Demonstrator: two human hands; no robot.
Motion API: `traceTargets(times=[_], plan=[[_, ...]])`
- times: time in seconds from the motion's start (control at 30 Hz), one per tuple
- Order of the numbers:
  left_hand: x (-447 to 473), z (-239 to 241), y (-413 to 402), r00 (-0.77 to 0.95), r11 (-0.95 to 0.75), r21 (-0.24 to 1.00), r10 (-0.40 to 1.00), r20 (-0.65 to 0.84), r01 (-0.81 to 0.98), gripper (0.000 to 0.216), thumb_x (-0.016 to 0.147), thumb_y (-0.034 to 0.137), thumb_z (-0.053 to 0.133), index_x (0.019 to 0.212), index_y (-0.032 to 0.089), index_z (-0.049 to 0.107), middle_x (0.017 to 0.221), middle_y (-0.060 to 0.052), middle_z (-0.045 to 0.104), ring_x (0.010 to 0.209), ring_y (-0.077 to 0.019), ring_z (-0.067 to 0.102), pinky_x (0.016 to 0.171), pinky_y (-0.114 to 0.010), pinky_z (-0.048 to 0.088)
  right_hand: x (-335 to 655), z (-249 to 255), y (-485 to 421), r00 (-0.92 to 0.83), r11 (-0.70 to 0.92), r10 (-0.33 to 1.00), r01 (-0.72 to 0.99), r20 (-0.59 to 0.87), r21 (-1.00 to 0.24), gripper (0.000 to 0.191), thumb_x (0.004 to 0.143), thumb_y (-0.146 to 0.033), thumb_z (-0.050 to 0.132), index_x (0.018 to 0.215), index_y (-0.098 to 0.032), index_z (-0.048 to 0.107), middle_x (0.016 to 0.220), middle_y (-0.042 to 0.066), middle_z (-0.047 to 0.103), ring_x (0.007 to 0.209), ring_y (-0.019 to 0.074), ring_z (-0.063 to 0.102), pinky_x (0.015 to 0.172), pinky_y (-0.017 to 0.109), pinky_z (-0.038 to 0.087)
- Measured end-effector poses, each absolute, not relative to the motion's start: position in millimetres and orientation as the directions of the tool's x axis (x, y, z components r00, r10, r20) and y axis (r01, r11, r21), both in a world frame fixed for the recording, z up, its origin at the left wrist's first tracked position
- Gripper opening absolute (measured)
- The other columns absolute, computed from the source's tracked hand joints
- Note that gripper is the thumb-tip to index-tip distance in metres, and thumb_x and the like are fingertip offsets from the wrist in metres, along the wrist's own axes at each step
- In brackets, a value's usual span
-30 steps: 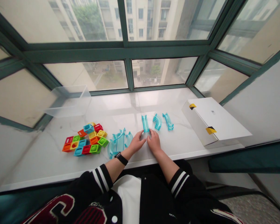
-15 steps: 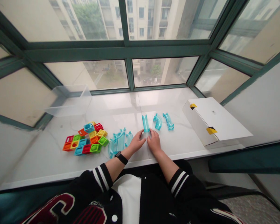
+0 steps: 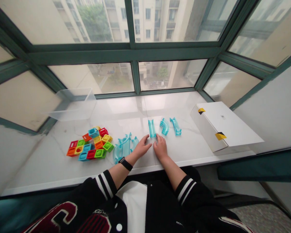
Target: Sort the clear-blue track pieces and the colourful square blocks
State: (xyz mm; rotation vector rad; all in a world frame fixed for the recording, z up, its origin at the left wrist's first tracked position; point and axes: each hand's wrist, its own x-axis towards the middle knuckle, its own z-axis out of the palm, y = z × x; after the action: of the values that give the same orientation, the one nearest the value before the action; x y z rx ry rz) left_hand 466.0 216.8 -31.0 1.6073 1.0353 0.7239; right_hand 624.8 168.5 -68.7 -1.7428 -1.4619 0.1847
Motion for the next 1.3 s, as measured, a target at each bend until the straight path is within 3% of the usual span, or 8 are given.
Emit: traceTargets(times=[0.1, 0.23, 0.33, 0.47, 0.67, 0.87, 1.07, 1.3], plan=[[449, -14, 215, 0.470, -0.086, 0.973, 0.882, -0.025, 0.213, 0.069, 0.087, 0.027, 0.071, 0.153, 0.020, 0.052, 0.159, -0.019, 0.052, 0.146, -0.0326, 0.052, 0.119, -0.053, 0.047, 625, -68, 168, 0.305, 0.026, 0.871, 0.755, 0.385, -0.655, 0.057, 0.087, -0.017, 0.052, 0.143, -0.015, 0.059, 0.135, 0.018, 0.068, 0.127, 0.0319, 0.061, 0.115, 0.056, 0.047], [394, 15, 210, 0.473, -0.227, 0.945, 0.876, 0.093, 0.234, 0.052, 0.094, 0.036, 0.064, 0.145, 0.023, 0.059, 0.150, -0.014, 0.061, 0.139, -0.0282, 0.059, 0.114, -0.048, 0.052, 624, -68, 168, 0.305, 0.014, 0.876, 0.759, 0.374, -0.651, 0.056, 0.087, -0.017, 0.051, 0.143, -0.012, 0.059, 0.135, 0.019, 0.068, 0.127, 0.0318, 0.061, 0.115, 0.054, 0.047], [339, 29, 206, 0.411, -0.323, 0.873, 0.898, 0.160, 0.366, 0.044, 0.099, 0.038, 0.058, 0.140, 0.024, 0.062, 0.144, -0.011, 0.065, 0.132, -0.0256, 0.063, 0.110, -0.046, 0.055, 624, -68, 168, 0.321, 0.008, 0.872, 0.748, 0.371, -0.664, 0.057, 0.087, -0.017, 0.052, 0.144, -0.013, 0.058, 0.134, 0.019, 0.068, 0.125, 0.0317, 0.062, 0.115, 0.055, 0.048], [286, 33, 200, 0.331, -0.410, 0.665, 0.910, 0.250, 0.624, 0.037, 0.097, 0.034, 0.057, 0.133, 0.025, 0.064, 0.135, -0.010, 0.069, 0.129, -0.0294, 0.063, 0.116, -0.052, 0.049, 623, -67, 167, 0.367, 0.029, 0.846, 0.691, 0.386, -0.723, 0.056, 0.086, -0.016, 0.052, 0.142, -0.015, 0.055, 0.125, 0.018, 0.068, 0.117, 0.0307, 0.064, 0.109, 0.053, 0.052], [281, 34, 204, 0.343, -0.456, 0.443, 0.886, 0.313, 0.772, 0.034, 0.099, 0.034, 0.056, 0.130, 0.024, 0.064, 0.131, -0.012, 0.070, 0.124, -0.0338, 0.062, 0.112, -0.052, 0.046, 624, -59, 164, 0.420, 0.049, 0.814, 0.638, 0.401, -0.769, 0.026, 0.082, -0.015, 0.049, 0.105, -0.021, 0.061, 0.101, 0.010, 0.064, 0.097, 0.0268, 0.064, 0.093, 0.045, 0.056], [296, 27, 220, 0.377, -0.443, 0.335, 0.893, 0.246, 0.832, 0.022, 0.091, 0.033, 0.067, 0.111, 0.024, 0.070, 0.124, -0.013, 0.072, 0.117, -0.0384, 0.061, 0.104, -0.056, 0.045, 618, -48, 139, 0.322, 0.090, 0.875, 0.625, 0.361, -0.775, 0.024, 0.073, -0.011, 0.045, 0.089, -0.024, 0.057, 0.086, 0.003, 0.063, 0.083, 0.0226, 0.062, 0.081, 0.037, 0.054], [298, 18, 227, 0.389, -0.448, 0.310, 0.891, 0.235, 0.839, 0.011, 0.088, 0.029, 0.067, 0.096, 0.024, 0.072, 0.122, -0.014, 0.073, 0.117, -0.0395, 0.062, 0.102, -0.058, 0.045, 607, -44, 118, 0.232, 0.125, 0.916, 0.610, 0.327, -0.783, 0.029, 0.076, -0.010, 0.045, 0.095, -0.024, 0.062, 0.090, 0.004, 0.067, 0.087, 0.0227, 0.066, 0.084, 0.036, 0.055], [302, 28, 227, 0.357, -0.438, 0.433, 0.897, 0.260, 0.788, 0.009, 0.093, 0.028, 0.061, 0.094, 0.025, 0.069, 0.113, -0.009, 0.078, 0.111, -0.0333, 0.069, 0.108, -0.055, 0.046, 607, -44, 123, 0.207, 0.134, 0.921, 0.629, 0.331, -0.766, 0.033, 0.079, -0.010, 0.046, 0.101, -0.023, 0.066, 0.093, 0.005, 0.070, 0.089, 0.0238, 0.068, 0.087, 0.039, 0.057]])
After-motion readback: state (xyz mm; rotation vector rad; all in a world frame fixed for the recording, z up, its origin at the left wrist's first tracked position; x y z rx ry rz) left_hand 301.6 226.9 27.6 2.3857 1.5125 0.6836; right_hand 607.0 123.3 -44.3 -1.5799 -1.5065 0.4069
